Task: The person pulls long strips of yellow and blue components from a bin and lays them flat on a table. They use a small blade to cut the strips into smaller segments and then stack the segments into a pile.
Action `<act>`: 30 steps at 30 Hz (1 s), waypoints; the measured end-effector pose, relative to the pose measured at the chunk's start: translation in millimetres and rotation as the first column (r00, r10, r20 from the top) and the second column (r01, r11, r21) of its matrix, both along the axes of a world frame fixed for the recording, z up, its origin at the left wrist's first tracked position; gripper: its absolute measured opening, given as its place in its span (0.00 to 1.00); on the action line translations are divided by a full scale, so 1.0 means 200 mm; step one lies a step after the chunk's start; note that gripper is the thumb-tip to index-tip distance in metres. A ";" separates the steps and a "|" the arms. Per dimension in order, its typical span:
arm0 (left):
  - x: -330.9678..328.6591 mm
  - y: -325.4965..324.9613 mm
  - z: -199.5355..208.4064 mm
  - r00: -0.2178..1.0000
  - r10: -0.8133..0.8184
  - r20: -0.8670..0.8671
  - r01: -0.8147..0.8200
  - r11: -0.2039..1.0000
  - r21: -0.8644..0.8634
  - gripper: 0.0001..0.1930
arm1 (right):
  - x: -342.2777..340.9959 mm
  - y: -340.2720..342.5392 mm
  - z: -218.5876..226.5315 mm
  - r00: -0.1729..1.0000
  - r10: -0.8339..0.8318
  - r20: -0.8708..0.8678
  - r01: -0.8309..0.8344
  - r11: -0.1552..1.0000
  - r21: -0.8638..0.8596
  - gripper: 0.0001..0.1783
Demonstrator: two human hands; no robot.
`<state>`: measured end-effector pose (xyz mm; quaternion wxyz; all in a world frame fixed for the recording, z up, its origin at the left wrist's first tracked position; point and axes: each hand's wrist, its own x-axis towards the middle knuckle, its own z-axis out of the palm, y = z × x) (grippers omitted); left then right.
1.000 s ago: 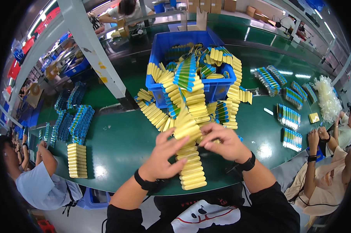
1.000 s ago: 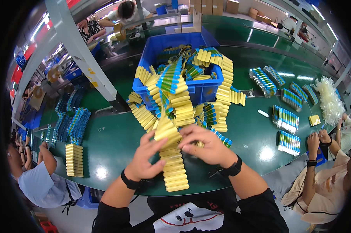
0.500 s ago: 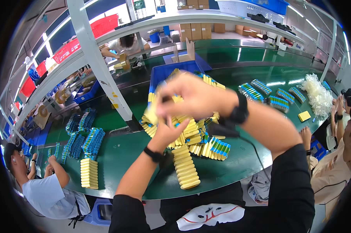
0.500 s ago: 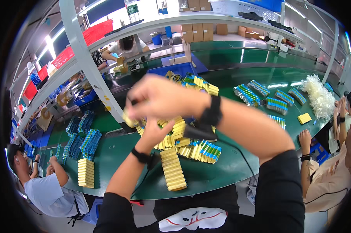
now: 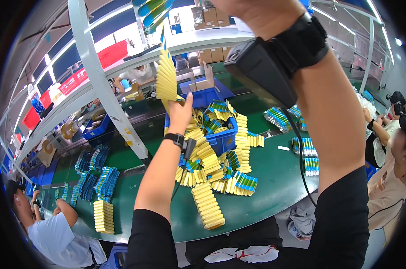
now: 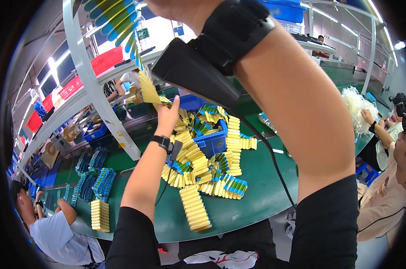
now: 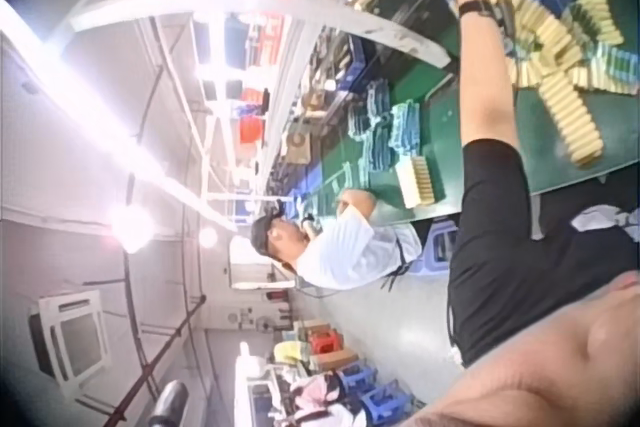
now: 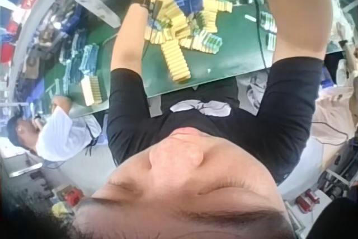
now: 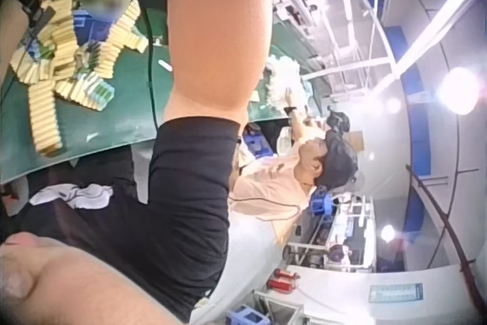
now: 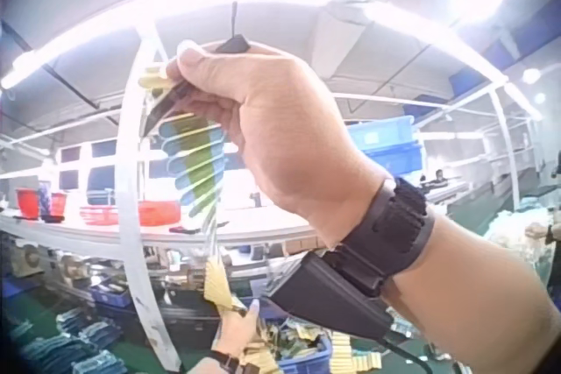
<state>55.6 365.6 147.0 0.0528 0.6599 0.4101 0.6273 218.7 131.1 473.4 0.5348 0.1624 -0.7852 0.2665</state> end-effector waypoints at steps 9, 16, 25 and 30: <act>-0.20 0.12 0.42 0.928 -0.222 0.300 0.212 0.975 0.066 0.21 | 0.57 0.03 -0.22 0.971 -0.132 -0.201 0.159 0.980 0.123 0.14; -0.31 0.16 0.50 0.835 -0.393 0.384 0.422 0.907 0.011 0.15 | 0.51 -0.11 -1.18 0.927 -0.077 -0.366 -0.101 0.890 -0.444 0.03; -0.52 -0.04 0.02 0.707 -0.178 -0.685 -0.138 0.914 -0.380 0.23 | 0.19 -0.41 -1.89 0.978 0.136 0.156 0.064 0.518 -0.853 0.05; -0.23 -0.77 0.05 0.838 -0.395 -0.377 0.111 0.799 -0.591 0.15 | 0.19 -0.39 -1.98 0.968 0.148 0.201 0.073 0.602 -0.795 0.06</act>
